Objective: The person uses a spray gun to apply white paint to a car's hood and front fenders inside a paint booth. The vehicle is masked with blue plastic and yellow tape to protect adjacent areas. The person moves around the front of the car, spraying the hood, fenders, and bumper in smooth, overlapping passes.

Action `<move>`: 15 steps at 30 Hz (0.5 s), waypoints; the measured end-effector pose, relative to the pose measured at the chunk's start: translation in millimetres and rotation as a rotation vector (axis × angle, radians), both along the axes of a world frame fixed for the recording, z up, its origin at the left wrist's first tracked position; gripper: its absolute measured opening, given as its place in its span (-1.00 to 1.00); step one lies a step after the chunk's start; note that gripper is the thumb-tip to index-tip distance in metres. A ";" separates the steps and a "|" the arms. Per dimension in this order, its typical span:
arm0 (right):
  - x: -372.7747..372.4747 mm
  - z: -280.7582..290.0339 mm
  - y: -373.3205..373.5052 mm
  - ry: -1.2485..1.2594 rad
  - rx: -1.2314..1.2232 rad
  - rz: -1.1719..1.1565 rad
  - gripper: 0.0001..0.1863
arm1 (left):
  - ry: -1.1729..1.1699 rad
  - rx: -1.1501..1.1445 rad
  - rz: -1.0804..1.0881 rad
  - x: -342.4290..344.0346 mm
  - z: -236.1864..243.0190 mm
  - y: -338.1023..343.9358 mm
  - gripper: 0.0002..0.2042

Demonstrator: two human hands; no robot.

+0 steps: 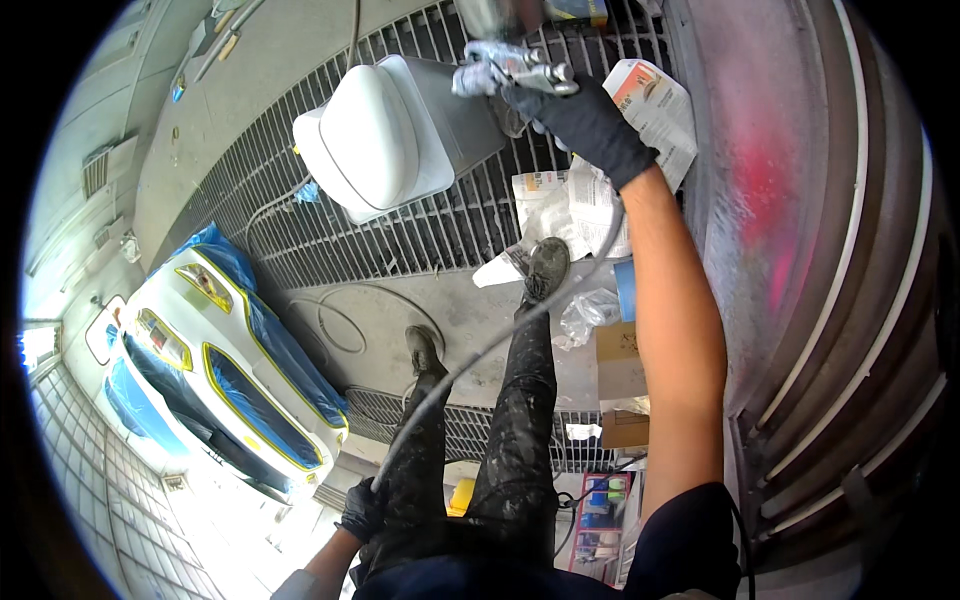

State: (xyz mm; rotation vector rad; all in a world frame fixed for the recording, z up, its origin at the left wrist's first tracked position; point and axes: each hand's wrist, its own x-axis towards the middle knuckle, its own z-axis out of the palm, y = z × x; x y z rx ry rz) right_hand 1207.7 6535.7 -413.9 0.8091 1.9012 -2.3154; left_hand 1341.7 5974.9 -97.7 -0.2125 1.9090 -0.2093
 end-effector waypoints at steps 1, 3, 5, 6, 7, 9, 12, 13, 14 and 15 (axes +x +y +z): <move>8.1 -1.4 3.0 0.031 -0.037 0.026 -0.65 | -0.027 0.006 -0.046 4.2 3.6 -12.1 -0.67; 14.9 2.2 11.8 -0.099 -0.084 0.165 -0.67 | -0.027 0.065 -0.094 11.5 6.6 -20.1 -0.66; 24.1 3.4 4.2 -0.020 -0.096 0.087 -0.66 | -0.025 0.054 -0.064 13.0 6.7 -20.2 -0.65; 21.8 -0.5 4.0 -0.017 -0.081 0.080 -0.65 | -0.025 0.013 -0.010 10.6 4.4 -15.5 -0.66; 20.1 -2.9 2.7 -0.029 -0.065 0.043 -0.65 | -0.024 -0.029 0.044 9.8 4.0 -11.9 -0.66; 12.7 -3.3 1.3 -0.045 -0.030 -0.039 -0.66 | 0.013 -0.055 0.001 0.3 3.4 -1.2 -0.63; 2.8 12.5 -3.3 -0.014 0.000 -0.154 -0.63 | 0.064 -0.036 0.058 -4.3 10.2 3.8 -0.60; 1.0 21.6 -5.6 0.046 -0.026 -0.209 -0.62 | 0.079 -0.023 0.084 -3.1 10.4 -7.2 -0.59; 0.6 31.6 -4.4 0.004 -0.079 -0.198 -0.57 | 0.093 -0.010 0.110 -1.5 12.1 -14.5 -0.58; 0.5 48.2 -4.8 -0.031 -0.120 -0.130 -0.58 | 0.123 -0.005 0.106 3.4 15.2 -19.3 -0.58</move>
